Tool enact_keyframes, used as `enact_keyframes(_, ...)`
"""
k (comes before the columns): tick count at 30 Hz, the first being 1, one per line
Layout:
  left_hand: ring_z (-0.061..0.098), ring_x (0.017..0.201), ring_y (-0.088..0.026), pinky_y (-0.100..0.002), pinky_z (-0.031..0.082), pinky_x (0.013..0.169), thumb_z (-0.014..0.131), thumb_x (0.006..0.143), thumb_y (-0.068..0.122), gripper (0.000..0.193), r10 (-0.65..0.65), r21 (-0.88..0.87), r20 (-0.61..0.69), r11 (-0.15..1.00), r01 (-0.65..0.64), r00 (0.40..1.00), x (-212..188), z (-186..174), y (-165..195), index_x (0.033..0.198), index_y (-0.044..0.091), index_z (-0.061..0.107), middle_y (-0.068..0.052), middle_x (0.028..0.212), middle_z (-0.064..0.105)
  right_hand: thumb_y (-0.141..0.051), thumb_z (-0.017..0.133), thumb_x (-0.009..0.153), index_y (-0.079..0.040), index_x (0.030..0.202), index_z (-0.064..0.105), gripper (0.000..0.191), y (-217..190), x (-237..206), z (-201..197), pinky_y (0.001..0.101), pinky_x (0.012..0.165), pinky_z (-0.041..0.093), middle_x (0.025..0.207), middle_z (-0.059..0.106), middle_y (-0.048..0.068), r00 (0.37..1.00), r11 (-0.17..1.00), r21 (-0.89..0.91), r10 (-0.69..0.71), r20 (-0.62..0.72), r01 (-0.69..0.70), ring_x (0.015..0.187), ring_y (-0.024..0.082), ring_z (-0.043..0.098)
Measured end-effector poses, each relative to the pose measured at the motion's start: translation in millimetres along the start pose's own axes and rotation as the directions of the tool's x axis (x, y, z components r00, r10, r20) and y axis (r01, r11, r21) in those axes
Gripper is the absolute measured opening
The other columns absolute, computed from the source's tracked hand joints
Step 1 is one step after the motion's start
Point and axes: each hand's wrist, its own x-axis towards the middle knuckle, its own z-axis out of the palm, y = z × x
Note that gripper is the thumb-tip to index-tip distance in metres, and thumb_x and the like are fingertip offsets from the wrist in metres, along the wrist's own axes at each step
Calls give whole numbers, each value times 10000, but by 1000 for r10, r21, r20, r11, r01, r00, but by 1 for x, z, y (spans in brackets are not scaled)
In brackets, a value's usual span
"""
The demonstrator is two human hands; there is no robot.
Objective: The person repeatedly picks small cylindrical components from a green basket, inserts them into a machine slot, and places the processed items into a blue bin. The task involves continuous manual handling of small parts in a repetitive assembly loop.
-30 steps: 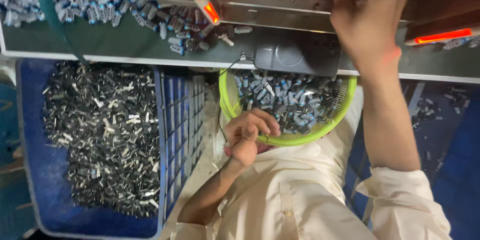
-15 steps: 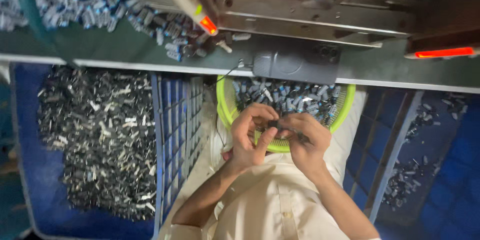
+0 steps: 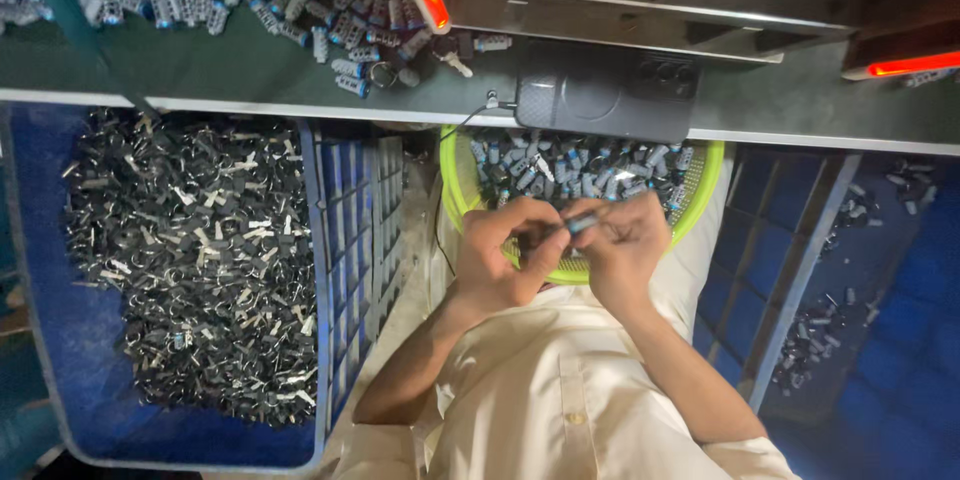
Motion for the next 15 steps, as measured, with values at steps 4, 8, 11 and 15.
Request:
enact_keyframes(4,640,743,-173,-293,528,654,712,951,168,216,-33,-498,75,865,66,997,-14,-38,-1,1068,-6,659,-92,894,709,148,659,907,-97,1079,513,332,-6,8,-1,288,703,536,1019,649,149,904,726,580,425,43,-369,825,197,626)
enact_keyframes(8,666,699,-211,-322,532,600,617,1020,343,361,-148,-845,87,513,152,985,-7,-65,-12,1113,-6,623,-101,850,707,88,677,914,-89,1054,529,269,-27,27,1,290,627,504,909,641,136,941,862,405,337,-10,-305,732,202,598)
enact_keyframes(11,627,803,-203,-366,497,756,631,1011,244,312,-120,-498,64,856,136,991,-1,-50,-19,1182,-17,622,-89,903,690,36,811,946,-116,1054,453,403,-60,59,10,350,671,557,863,644,140,999,998,-64,-14,-40,12,760,228,643)
enact_keyframes(15,645,769,-248,-370,522,715,692,934,121,164,-105,141,27,985,100,994,5,-6,-24,1070,30,683,-76,857,684,84,699,969,-46,1066,540,227,-111,127,35,374,734,573,978,688,160,830,623,-565,-505,238,541,826,257,666)
